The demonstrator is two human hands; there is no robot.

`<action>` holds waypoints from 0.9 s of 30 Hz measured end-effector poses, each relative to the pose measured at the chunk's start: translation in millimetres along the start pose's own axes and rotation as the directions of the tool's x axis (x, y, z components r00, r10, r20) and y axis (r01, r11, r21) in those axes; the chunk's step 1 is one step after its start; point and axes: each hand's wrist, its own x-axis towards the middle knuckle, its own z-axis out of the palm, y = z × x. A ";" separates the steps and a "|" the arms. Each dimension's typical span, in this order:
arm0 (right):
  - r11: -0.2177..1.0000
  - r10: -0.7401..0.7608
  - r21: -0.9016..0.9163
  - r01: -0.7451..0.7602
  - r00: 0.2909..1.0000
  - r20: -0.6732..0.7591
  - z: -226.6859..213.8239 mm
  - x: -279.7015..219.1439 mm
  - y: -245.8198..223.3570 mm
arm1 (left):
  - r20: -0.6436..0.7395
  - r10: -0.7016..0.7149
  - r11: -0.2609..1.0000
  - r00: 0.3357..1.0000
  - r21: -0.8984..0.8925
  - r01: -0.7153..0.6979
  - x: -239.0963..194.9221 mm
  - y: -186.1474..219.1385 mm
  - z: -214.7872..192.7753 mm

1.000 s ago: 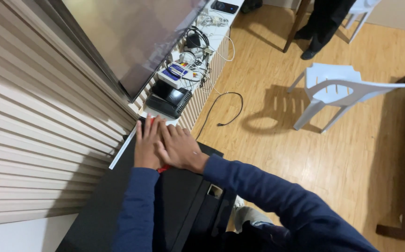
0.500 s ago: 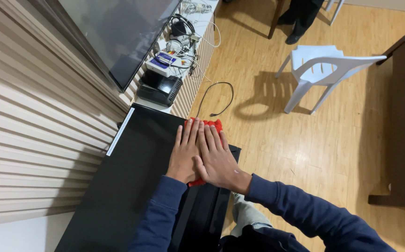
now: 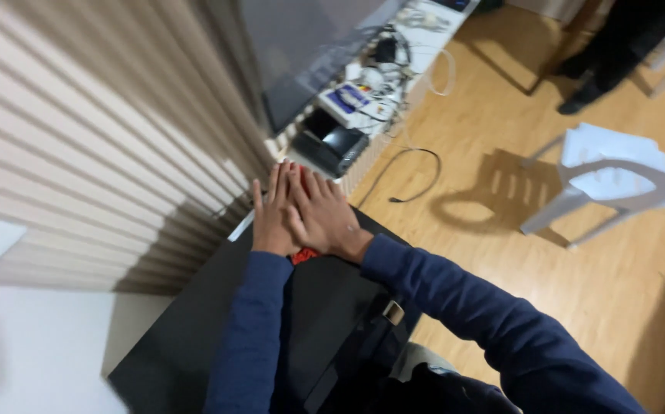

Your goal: The person picks up a phone and charger from a TV stand, then uses a red cloth to wipe the screen and frame of the TV.

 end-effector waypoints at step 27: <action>0.988 -0.085 0.147 0.035 0.933 0.348 -143.4 -149.9 3.2 | 0.117 -0.174 0.978 0.978 0.137 0.157 -125.0 187.5 -33.3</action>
